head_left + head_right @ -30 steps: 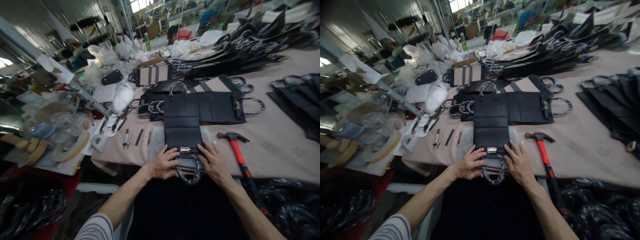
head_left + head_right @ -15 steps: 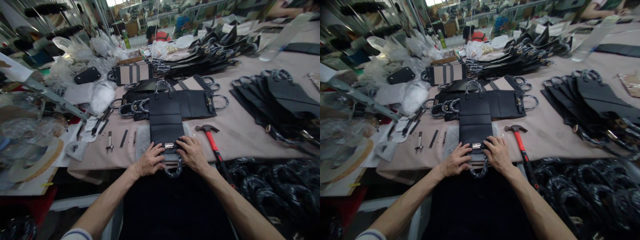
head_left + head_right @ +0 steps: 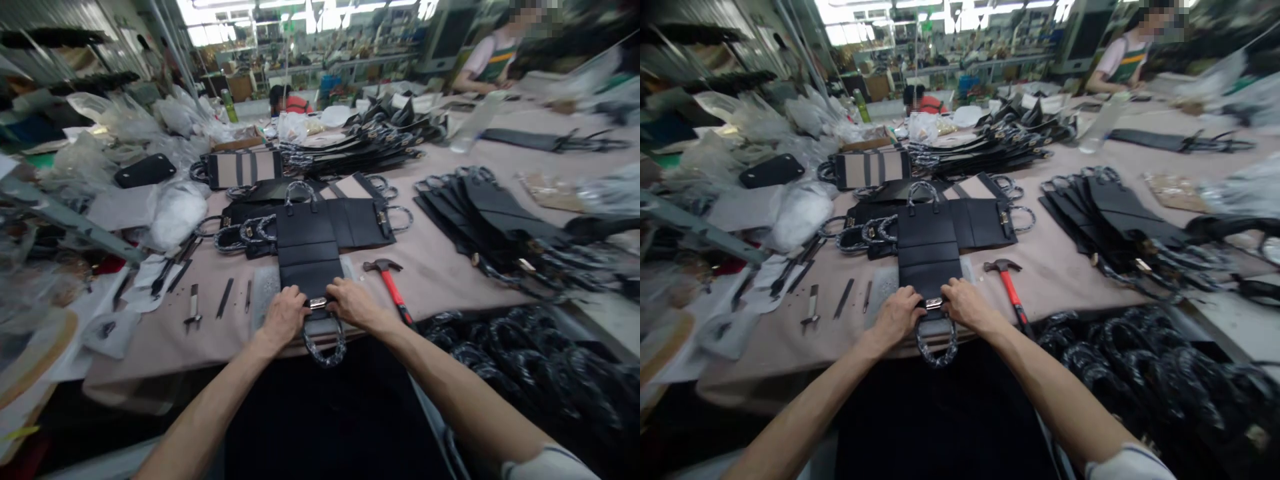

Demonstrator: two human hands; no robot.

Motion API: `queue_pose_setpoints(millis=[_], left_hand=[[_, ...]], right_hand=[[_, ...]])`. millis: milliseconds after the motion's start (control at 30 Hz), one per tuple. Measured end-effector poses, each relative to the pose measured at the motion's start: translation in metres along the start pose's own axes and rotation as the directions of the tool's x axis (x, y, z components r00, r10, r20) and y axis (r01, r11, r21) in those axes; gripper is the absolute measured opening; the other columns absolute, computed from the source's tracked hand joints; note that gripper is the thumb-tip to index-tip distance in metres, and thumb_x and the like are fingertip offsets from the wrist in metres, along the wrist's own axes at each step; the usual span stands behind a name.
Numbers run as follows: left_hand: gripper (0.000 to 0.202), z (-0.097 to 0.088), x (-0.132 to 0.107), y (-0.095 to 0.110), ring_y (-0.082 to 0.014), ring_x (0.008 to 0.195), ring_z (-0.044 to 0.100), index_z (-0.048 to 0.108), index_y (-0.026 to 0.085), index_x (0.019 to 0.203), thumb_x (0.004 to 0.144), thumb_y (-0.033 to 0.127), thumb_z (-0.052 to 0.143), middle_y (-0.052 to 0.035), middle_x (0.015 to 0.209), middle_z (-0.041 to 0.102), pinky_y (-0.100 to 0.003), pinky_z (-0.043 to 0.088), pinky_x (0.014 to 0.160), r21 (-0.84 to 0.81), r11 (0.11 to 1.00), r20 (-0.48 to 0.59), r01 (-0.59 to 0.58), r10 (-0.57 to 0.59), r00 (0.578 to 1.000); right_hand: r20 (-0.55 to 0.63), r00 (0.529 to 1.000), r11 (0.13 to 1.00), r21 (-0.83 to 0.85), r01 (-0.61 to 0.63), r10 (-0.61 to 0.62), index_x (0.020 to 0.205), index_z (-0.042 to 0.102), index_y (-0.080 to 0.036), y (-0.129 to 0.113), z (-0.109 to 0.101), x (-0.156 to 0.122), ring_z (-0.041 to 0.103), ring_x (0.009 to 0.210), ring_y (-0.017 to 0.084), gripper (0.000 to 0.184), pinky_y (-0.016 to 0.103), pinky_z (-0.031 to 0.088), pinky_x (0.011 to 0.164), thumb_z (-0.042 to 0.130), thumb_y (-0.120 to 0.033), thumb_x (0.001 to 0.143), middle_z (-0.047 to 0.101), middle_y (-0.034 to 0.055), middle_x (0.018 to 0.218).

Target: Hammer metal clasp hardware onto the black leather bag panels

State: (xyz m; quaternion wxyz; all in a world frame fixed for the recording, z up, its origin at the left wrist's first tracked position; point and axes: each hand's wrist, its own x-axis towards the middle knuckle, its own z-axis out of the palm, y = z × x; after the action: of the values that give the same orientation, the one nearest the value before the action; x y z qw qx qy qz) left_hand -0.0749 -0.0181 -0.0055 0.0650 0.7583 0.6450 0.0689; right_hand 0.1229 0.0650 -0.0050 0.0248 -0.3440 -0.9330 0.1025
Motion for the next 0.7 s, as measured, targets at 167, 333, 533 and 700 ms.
queue_pose_setpoints(millis=[167, 333, 533, 700], left_hand=[[0.021, 0.007, 0.011, -0.006, -0.027, 0.09, 0.064, 0.067, 0.018, 0.088, 0.095, 0.007, 0.049, -0.0098, 0.094, 0.066, -0.038, 0.053, 0.079, 0.057, 0.991, 0.082, -0.118, 0.113, 0.99], [0.045, 0.024, 0.007, -0.034, -0.0236, 0.09, 0.067, 0.07, 0.018, 0.1, 0.086, -0.006, 0.036, -0.0087, 0.097, 0.068, -0.035, 0.055, 0.081, -0.001, 0.982, -0.005, -0.187, 0.187, 0.982], [0.046, 0.019, -0.019, -0.059, -0.0166, 0.105, 0.07, 0.071, 0.019, 0.102, 0.085, -0.005, 0.036, -0.0078, 0.112, 0.072, -0.026, 0.057, 0.092, -0.296, 0.853, -0.239, -0.431, 0.37, 0.898], [0.04, 0.024, -0.02, -0.068, -0.017, 0.105, 0.071, 0.073, 0.018, 0.095, 0.084, -0.004, 0.041, -0.009, 0.108, 0.073, -0.029, 0.059, 0.093, -0.342, 0.781, -0.3, -0.522, 0.436, 0.848]], right_hand=[[0.089, 0.982, 0.978, -0.112, 0.174, -0.164, 0.104, 0.067, -0.02, 0.009, -0.013, 0.002, 0.059, 0.085, 0.019, 0.018, 0.03, 0.046, 0.071, 0.058, -0.036, 0.099, 0.066, 0.0066, 0.101], [0.092, 0.953, 0.947, -0.119, 0.299, -0.289, 0.113, 0.064, -0.022, 0.019, -0.02, 0.0, 0.057, 0.086, 0.018, 0.019, 0.028, 0.045, 0.069, 0.049, -0.024, 0.102, 0.065, 0.0056, 0.104], [-0.024, 0.941, 0.934, 0.117, 0.339, -0.339, 0.105, 0.068, -0.016, 0.036, -0.004, -0.013, 0.058, 0.089, 0.019, 0.032, 0.03, 0.046, 0.076, 0.047, -0.001, 0.086, 0.064, 0.0093, 0.103], [-0.051, 0.896, 0.856, 0.277, 0.437, -0.441, 0.088, 0.07, -0.019, 0.057, 0.004, -0.011, 0.056, 0.091, 0.019, 0.037, 0.031, 0.045, 0.08, 0.044, 0.005, 0.077, 0.065, 0.0067, 0.103]])
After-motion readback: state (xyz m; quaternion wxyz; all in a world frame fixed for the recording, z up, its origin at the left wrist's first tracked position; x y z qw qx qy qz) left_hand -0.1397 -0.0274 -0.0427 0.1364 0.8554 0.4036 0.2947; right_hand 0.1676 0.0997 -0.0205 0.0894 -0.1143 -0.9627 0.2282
